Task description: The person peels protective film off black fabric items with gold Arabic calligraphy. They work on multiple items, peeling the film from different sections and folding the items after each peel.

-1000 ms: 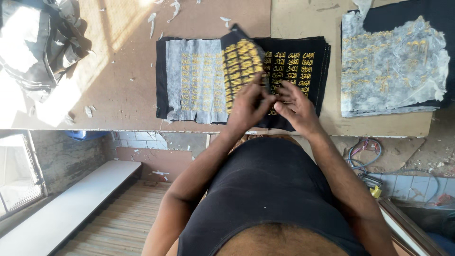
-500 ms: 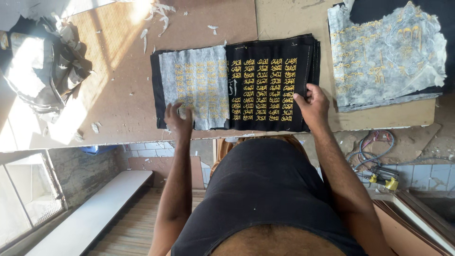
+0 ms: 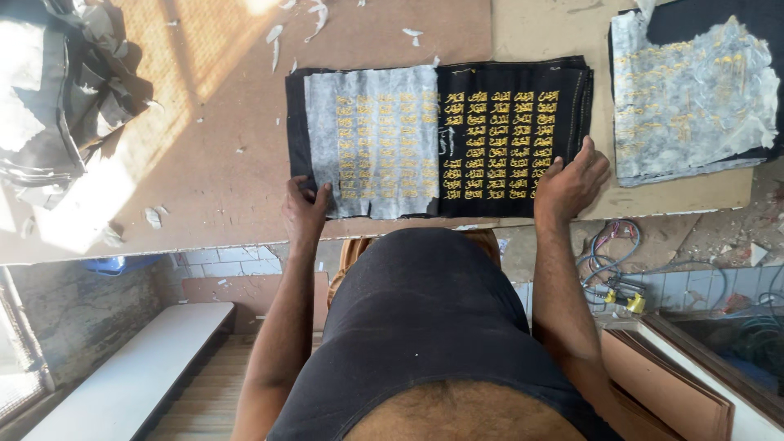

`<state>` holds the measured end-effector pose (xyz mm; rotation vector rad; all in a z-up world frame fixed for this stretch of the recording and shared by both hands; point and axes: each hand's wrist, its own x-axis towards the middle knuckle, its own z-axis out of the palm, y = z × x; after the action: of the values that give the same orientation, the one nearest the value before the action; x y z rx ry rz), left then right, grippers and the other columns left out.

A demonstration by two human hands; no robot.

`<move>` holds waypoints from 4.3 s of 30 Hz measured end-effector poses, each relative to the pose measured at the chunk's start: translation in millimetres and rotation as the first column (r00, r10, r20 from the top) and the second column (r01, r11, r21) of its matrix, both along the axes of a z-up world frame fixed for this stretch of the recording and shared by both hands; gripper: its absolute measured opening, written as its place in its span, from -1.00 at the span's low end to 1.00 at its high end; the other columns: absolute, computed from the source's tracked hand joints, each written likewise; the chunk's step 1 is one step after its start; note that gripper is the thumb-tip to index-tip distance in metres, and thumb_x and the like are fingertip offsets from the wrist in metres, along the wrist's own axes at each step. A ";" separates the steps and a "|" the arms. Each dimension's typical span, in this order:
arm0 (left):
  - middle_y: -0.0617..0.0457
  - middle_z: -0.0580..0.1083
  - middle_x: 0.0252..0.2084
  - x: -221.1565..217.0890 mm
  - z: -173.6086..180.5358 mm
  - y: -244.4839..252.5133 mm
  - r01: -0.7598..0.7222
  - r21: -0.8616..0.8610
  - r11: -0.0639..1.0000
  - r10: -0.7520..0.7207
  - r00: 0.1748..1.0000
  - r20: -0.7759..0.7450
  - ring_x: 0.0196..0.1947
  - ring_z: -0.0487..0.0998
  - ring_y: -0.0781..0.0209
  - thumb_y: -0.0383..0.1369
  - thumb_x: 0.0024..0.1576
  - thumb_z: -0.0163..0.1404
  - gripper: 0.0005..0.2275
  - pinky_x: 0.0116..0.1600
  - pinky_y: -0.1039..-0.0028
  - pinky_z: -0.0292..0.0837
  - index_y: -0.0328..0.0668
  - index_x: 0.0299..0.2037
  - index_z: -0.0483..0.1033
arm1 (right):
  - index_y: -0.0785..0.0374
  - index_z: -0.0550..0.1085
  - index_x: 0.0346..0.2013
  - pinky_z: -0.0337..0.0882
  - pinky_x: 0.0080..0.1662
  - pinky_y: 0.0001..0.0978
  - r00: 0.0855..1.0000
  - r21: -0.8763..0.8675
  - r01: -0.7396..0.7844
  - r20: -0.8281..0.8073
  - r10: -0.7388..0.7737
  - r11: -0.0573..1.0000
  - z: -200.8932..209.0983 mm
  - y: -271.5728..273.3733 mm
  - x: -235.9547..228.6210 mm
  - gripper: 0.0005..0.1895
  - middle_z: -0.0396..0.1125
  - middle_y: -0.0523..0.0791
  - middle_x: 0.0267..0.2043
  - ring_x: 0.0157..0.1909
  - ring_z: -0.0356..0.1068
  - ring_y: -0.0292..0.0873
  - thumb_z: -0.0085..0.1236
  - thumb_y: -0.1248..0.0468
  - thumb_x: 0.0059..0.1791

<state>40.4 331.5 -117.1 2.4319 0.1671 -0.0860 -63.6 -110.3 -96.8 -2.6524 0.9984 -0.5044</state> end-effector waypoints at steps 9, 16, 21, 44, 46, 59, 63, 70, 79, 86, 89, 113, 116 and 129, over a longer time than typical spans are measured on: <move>0.12 0.47 -0.45 30.5 -11.7 56.8 0.005 -0.581 0.814 -0.215 0.932 -0.293 -0.45 0.41 0.44 -0.36 0.19 0.20 -0.67 -0.34 0.59 0.32 -0.39 0.07 0.45 | 0.30 0.50 0.05 0.32 0.18 -0.06 0.545 0.108 -0.839 0.156 0.824 0.534 6.3 209.6 57.8 -0.50 0.43 0.01 0.04 0.13 0.37 -0.03 0.26 -0.04 0.04; 0.14 0.55 -0.37 42.2 -15.4 58.9 -0.090 -0.762 0.641 -0.358 0.843 -0.401 -0.33 0.55 0.46 -0.34 0.23 0.11 -0.64 -0.24 0.63 0.44 -0.35 0.16 0.36 | 0.31 0.55 -0.02 0.29 0.17 -0.12 0.552 0.313 -0.804 0.075 0.831 0.506 -9.5 294.6 69.2 -0.72 0.47 -0.05 0.03 0.09 0.39 -0.06 0.14 0.30 0.00; 0.03 0.55 -0.22 42.5 -21.4 68.8 -0.102 -0.760 0.642 -0.333 0.855 -0.396 -0.28 0.57 0.38 -0.29 0.29 0.06 -0.67 -0.22 0.58 0.48 -0.35 0.14 0.37 | 0.38 0.54 -0.01 0.27 0.15 -0.14 0.686 0.443 -0.718 0.321 0.653 0.537 -24.6 296.3 63.6 -0.76 0.45 0.02 0.02 0.09 0.38 0.00 0.15 0.32 0.07; -0.04 0.49 -0.39 52.7 -23.7 81.2 0.394 -0.476 0.787 -0.550 0.798 -0.249 -0.42 0.51 0.21 -0.42 -0.06 0.36 -0.57 -0.26 0.38 0.50 -0.33 -0.02 0.48 | 0.35 0.48 -0.31 0.43 -0.30 -0.33 0.920 0.600 -0.393 0.255 0.299 0.697 -25.1 318.9 86.0 -0.65 0.45 -0.08 -0.38 -0.37 0.46 -0.24 0.06 0.11 0.18; -0.03 0.48 -0.41 51.4 -20.4 79.0 0.431 -0.452 0.781 -0.554 0.811 -0.185 -0.42 0.54 0.17 -0.43 -0.08 0.36 -0.56 -0.26 0.36 0.51 -0.34 -0.03 0.46 | 0.34 0.44 -0.33 0.46 -0.37 -0.32 0.969 0.626 -0.248 0.155 0.193 0.740 -19.3 321.3 97.3 -0.64 0.41 -0.07 -0.38 -0.44 0.48 -0.25 0.01 0.10 0.18; 0.00 -0.05 0.63 54.2 -12.7 70.2 0.756 0.510 0.410 -0.894 0.443 0.061 0.62 -0.14 0.15 0.08 0.36 -0.24 -0.34 0.58 0.05 -0.43 -0.08 0.59 0.02 | 0.31 0.42 -0.33 0.40 -0.31 -0.08 0.806 0.337 -0.518 -0.115 0.581 0.786 -1.7 339.7 61.8 -0.74 0.36 0.01 -0.34 -0.36 0.42 0.06 0.20 0.16 0.04; 0.04 -0.08 0.64 52.3 -25.7 66.9 0.799 0.453 0.396 -0.889 0.458 -0.030 0.62 -0.19 0.21 0.13 0.33 -0.29 -0.29 0.57 0.02 -0.51 -0.12 0.59 -0.01 | 0.29 0.44 -0.32 0.40 -0.29 -0.06 0.858 0.329 -0.431 -0.141 0.495 0.841 -23.2 325.4 50.9 -0.81 0.38 0.00 -0.32 -0.35 0.43 0.07 0.18 0.21 0.04; -0.02 -0.09 0.65 58.6 -10.1 64.4 0.820 0.415 0.394 -0.889 0.455 -0.055 0.63 -0.19 0.15 0.11 0.29 -0.22 -0.26 0.56 -0.06 -0.47 -0.19 0.59 0.01 | 0.26 0.43 -0.32 0.41 -0.26 -0.06 0.952 0.087 -0.260 -0.145 0.270 0.962 -6.0 258.4 35.2 -0.78 0.40 -0.02 -0.31 -0.31 0.43 0.05 0.21 0.19 0.09; -0.16 -0.16 0.65 58.9 -27.2 29.4 0.861 0.341 0.378 -0.905 0.421 -0.058 0.64 -0.27 0.01 0.39 0.12 -0.23 -0.02 0.56 -0.11 -0.48 -0.18 0.61 -0.05 | 0.26 0.41 -0.37 0.41 -0.32 -0.09 0.908 0.268 -0.353 -0.134 0.397 0.896 -21.0 303.2 30.4 -0.72 0.38 -0.02 -0.34 -0.36 0.43 0.05 0.25 0.13 0.02; -0.18 -0.18 0.66 57.2 -45.3 33.3 0.890 0.227 0.395 -0.905 0.419 -0.072 0.64 -0.30 -0.05 0.45 0.11 -0.27 0.03 0.55 -0.20 -0.51 -0.17 0.63 -0.08 | 0.25 0.42 -0.35 0.45 -0.35 -0.23 0.952 0.024 -0.079 -0.295 0.082 0.997 -19.3 202.7 17.0 -0.78 0.38 -0.06 -0.31 -0.36 0.44 -0.13 0.15 0.20 0.10; -0.19 -0.17 0.66 56.2 -42.2 34.9 0.901 0.172 0.399 -0.905 0.417 -0.085 0.64 -0.29 -0.07 0.43 0.12 -0.27 0.01 0.54 -0.23 -0.51 -0.18 0.62 -0.08 | 0.26 0.40 -0.28 0.48 -0.33 -0.25 0.970 0.046 -0.179 -0.157 0.184 0.983 -4.2 213.5 12.2 -0.71 0.35 -0.09 -0.29 -0.32 0.43 -0.16 0.20 0.10 0.11; 0.01 0.42 0.17 24.2 -14.5 103.7 0.809 0.170 0.563 -0.805 0.490 0.334 0.26 0.37 0.07 -0.18 0.26 0.20 -0.73 0.39 0.13 0.20 -0.15 0.04 0.58 | 0.35 0.48 -0.34 0.38 -0.23 -0.20 0.885 0.318 -0.465 0.135 0.446 0.826 37.7 244.4 58.7 -0.76 0.33 -0.03 -0.29 -0.29 0.38 -0.06 0.30 0.24 0.07; 0.02 0.46 0.13 12.6 -12.1 111.4 0.767 0.202 0.609 -0.764 0.499 0.409 0.25 0.40 0.09 -0.20 0.20 0.19 -0.77 0.32 0.18 0.27 -0.13 -0.06 0.64 | 0.34 0.36 -0.47 0.35 -0.30 -0.20 0.769 0.292 -0.627 0.079 0.635 0.723 33.5 275.7 87.9 -0.53 0.27 0.00 -0.28 -0.36 0.33 -0.04 0.41 0.06 -0.01; 0.11 0.38 0.14 -10.2 -24.6 90.4 0.625 0.331 0.707 -0.707 0.607 0.363 0.17 0.41 0.19 -0.10 0.16 0.19 -0.63 0.28 0.26 0.34 0.05 0.14 0.54 | 0.17 0.32 -0.25 0.35 -0.36 -0.29 0.363 0.066 -0.929 -0.038 0.931 0.365 -28.1 314.3 135.1 -0.75 0.23 -0.16 -0.32 -0.37 0.35 -0.18 0.19 0.15 0.14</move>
<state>30.2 421.9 -141.7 2.4668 -1.0212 0.1965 71.5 204.0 -124.9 -2.6463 -0.6210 -0.0911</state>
